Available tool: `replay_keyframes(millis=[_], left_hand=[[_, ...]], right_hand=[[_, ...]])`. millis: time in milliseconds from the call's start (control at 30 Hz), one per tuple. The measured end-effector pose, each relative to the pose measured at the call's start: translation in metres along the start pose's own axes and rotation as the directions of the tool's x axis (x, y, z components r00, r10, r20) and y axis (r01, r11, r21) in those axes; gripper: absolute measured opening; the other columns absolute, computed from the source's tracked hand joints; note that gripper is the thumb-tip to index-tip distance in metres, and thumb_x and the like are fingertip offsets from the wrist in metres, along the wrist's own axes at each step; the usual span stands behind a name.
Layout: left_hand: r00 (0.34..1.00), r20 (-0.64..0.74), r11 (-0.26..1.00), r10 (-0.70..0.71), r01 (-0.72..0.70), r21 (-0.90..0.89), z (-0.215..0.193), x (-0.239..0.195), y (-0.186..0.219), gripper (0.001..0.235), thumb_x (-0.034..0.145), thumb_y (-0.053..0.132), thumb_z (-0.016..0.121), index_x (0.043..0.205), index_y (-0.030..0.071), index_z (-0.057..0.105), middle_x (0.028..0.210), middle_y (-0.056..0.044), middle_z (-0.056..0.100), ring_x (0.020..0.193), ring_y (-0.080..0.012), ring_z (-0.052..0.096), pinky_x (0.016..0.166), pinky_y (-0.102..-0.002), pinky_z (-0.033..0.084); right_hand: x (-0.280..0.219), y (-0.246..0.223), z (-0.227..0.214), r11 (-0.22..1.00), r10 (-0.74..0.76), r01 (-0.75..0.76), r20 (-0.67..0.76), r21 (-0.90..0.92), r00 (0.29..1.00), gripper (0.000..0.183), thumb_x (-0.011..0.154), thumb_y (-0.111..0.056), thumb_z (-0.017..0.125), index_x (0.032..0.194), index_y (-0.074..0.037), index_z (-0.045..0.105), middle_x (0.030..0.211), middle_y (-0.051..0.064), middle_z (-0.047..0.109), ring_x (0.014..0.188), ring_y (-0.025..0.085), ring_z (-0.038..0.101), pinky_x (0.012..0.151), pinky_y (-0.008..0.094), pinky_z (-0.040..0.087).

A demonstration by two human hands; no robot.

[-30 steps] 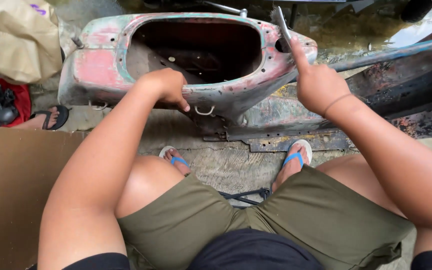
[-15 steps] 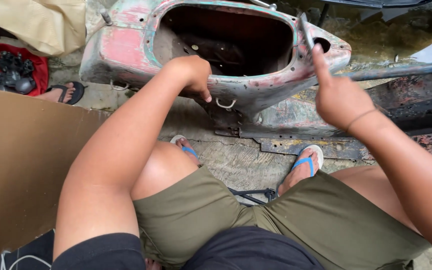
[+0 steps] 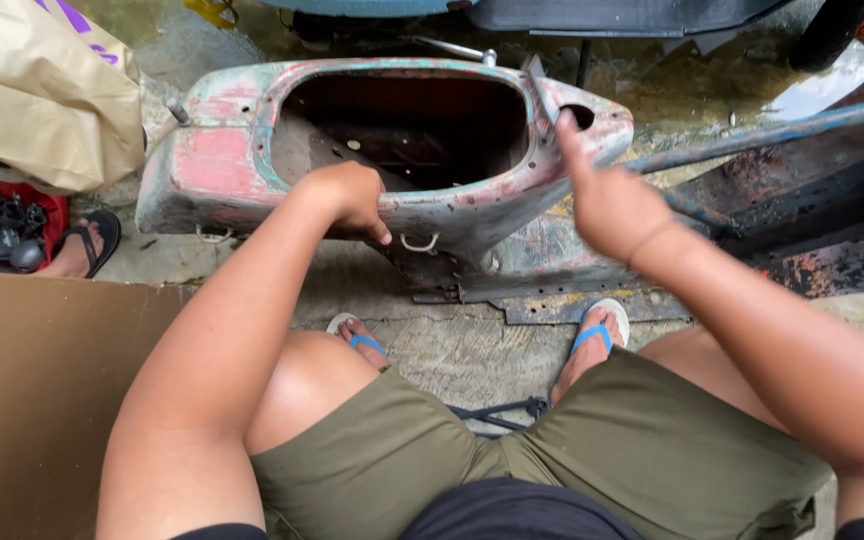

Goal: The person scrubs the exterior surface of a disassembled scooter body panel using a wire brush. They hold the panel steady with one hand while brushing with the other, focusing on removing rust and old paint.

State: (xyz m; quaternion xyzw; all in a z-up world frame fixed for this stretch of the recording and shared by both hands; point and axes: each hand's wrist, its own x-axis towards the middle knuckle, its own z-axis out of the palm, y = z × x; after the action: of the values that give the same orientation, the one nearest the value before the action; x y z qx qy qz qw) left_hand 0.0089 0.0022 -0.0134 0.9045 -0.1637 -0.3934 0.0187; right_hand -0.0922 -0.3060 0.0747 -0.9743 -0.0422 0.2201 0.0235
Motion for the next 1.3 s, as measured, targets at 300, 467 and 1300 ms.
replay_keyframes(millis=[300, 467, 1300], left_hand=[[0.999, 0.049, 1.0, 0.005, -0.006, 0.02, -0.001, 0.005, 0.0, 0.072, 0.067, 0.051, 0.092, 0.126, 0.013, 0.076, 0.119, -0.021, 0.076, 0.121, -0.0381, 0.068, 0.101, -0.048, 0.054], [1.0, 0.023, 1.0, 0.02, -0.02, 0.009, 0.001, 0.0, -0.001, 0.067, 0.067, 0.052, 0.091, 0.123, 0.017, 0.077, 0.12, -0.021, 0.075, 0.122, -0.0385, 0.067, 0.102, -0.049, 0.055], [0.999, 0.038, 1.0, -0.024, 0.024, 0.005, -0.005, -0.007, 0.007, 0.074, 0.066, 0.051, 0.092, 0.129, 0.014, 0.075, 0.127, -0.021, 0.074, 0.127, -0.0374, 0.065, 0.107, -0.049, 0.052]], right_hand=[[0.004, 0.003, 0.004, 0.994, 0.021, -0.028, -0.068, -0.105, 0.997, 0.081, 0.098, -0.005, 0.031, 0.171, -0.023, 0.002, 0.095, 0.029, 0.073, 0.092, 0.05, 0.074, 0.08, 0.059, 0.061], [-0.006, -0.002, 0.0, 0.984, 0.051, -0.049, 0.008, -0.17, 0.999, 0.082, 0.098, -0.007, 0.033, 0.172, -0.021, 0.0, 0.098, 0.028, 0.073, 0.094, 0.049, 0.075, 0.08, 0.056, 0.061], [0.02, 0.016, 0.017, 0.993, 0.036, -0.046, -0.097, -0.107, 0.995, 0.081, 0.1, -0.004, 0.035, 0.17, -0.021, 0.0, 0.095, 0.027, 0.072, 0.09, 0.048, 0.075, 0.076, 0.056, 0.061]])
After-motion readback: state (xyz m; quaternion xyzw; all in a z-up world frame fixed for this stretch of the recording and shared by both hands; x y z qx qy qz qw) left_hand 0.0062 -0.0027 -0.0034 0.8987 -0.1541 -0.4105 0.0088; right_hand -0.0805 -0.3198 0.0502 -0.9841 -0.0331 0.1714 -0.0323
